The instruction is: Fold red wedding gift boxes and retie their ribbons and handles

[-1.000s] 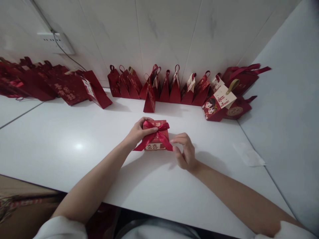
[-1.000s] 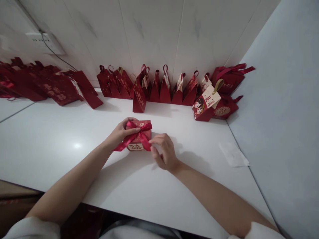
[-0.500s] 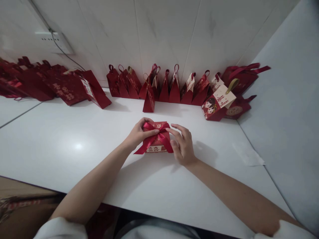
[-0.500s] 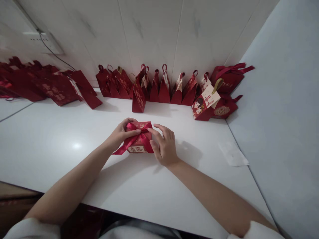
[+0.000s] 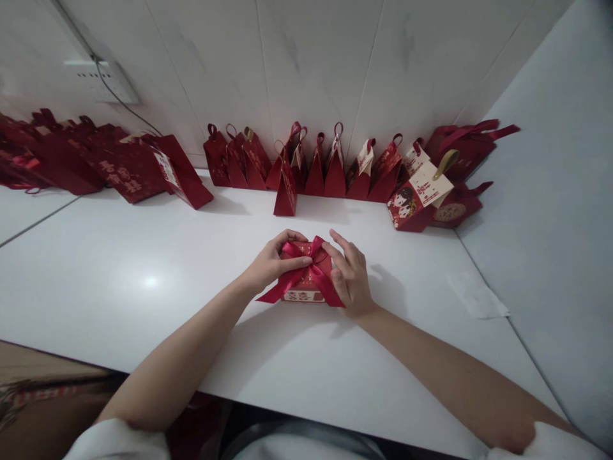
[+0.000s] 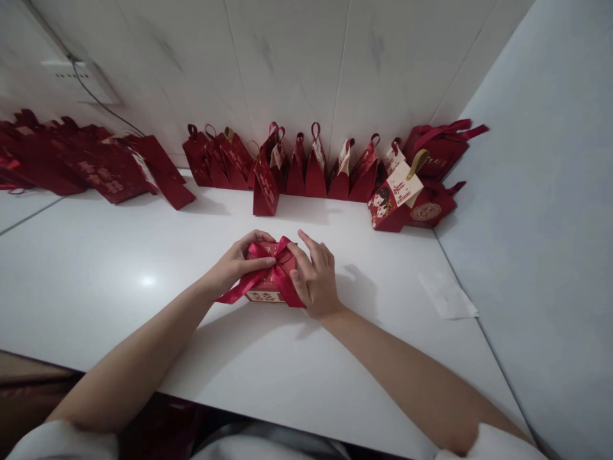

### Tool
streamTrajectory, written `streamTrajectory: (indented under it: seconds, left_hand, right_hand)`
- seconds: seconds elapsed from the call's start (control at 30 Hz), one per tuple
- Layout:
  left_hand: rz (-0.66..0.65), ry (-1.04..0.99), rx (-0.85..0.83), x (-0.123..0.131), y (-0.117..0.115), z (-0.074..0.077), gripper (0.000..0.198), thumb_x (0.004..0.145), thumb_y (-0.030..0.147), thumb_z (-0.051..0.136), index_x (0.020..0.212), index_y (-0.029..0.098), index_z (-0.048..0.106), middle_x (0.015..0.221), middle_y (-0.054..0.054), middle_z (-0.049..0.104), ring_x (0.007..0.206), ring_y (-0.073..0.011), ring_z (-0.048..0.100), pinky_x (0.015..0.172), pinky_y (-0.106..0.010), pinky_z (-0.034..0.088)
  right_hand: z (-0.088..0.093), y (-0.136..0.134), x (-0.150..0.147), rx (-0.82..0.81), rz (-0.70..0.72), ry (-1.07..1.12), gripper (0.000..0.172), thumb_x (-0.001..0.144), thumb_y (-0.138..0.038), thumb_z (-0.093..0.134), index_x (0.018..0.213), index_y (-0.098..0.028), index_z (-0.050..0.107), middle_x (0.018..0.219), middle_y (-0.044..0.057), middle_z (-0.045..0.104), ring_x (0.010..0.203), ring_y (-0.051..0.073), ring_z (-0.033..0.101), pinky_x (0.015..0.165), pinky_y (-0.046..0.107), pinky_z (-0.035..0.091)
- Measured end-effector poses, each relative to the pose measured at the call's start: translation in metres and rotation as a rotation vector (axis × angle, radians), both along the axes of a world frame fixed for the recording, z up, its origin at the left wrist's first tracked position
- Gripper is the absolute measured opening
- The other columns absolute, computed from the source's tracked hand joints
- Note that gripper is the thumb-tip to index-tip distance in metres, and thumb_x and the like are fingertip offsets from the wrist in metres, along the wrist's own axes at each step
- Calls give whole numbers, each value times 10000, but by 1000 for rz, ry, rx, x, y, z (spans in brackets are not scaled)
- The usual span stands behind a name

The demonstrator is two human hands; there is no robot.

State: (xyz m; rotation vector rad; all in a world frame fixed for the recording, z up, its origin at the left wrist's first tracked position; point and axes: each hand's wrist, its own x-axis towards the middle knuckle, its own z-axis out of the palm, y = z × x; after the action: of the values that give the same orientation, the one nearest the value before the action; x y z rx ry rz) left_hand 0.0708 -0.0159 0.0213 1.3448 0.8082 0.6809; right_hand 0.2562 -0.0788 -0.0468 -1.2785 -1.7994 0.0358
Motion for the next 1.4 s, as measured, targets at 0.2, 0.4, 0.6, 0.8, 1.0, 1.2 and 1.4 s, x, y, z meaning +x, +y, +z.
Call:
streamTrajectory:
  seconds: [0.2, 0.4, 0.6, 0.8, 1.0, 1.2, 1.4]
  left_hand:
    - [45, 5, -25, 1, -2, 1, 413, 728, 269, 810, 1020, 191, 529, 874, -24, 656, 742, -153, 655, 685, -279, 522]
    - [61, 1, -21, 2, -5, 1, 426, 732, 289, 806, 1032, 189, 520, 918, -33, 651, 764, -157, 660, 705, -292, 525]
    - [51, 0, -12, 3, -6, 1, 405, 751, 270, 790, 1040, 180, 520, 966, -48, 650, 792, -160, 662, 730, -304, 527]
    - [64, 17, -11, 2, -5, 1, 423, 736, 283, 806, 1036, 182, 525, 947, -45, 651, 800, -167, 664, 736, -311, 531]
    - [54, 22, -12, 3, -5, 0, 426, 723, 289, 814, 1023, 189, 530, 890, -27, 647, 756, -154, 646, 696, -287, 521]
    - [-83, 111, 67, -18, 13, 4, 546, 711, 263, 814, 1191, 220, 558, 1089, -80, 654, 946, -198, 654, 810, -315, 525]
    - [3, 92, 270, -62, 30, 48, 548, 781, 269, 737, 1307, 259, 585, 1323, -106, 594, 1302, -266, 501, 1012, -339, 447]
  right_hand:
    - [1, 0, -1, 34, 6, 124, 386, 1026, -399, 269, 1319, -260, 480, 1466, 98, 481, 1361, 264, 454, 1174, 563, 220]
    - [4, -2, 1, 115, 112, 118, 407, 1019, -448, 254, 1319, -324, 500, 1469, 60, 441, 1383, 276, 415, 1195, 614, 156]
    - [5, -4, -2, 53, 130, 10, 524, 1023, -506, 153, 1363, -353, 522, 1570, 21, 317, 1445, 307, 306, 1194, 646, 84]
    - [5, -2, 0, 56, 28, 40, 535, 1028, -482, 148, 1333, -348, 566, 1559, 18, 350, 1444, 308, 311, 1184, 652, 132]
    - [-6, 6, 4, -29, 8, 238, 507, 1030, -501, 206, 1446, -322, 432, 1525, 69, 427, 1401, 283, 399, 1151, 596, 269]
    - [-11, 12, 6, -279, 112, 739, 574, 1013, -568, 223, 1460, -241, 375, 950, 65, 748, 1060, 255, 671, 1052, 527, 394]
    - [-13, 24, 8, -486, 189, 1098, 569, 962, -657, 287, 1144, -193, 562, 627, 8, 680, 570, 189, 633, 691, 357, 509]
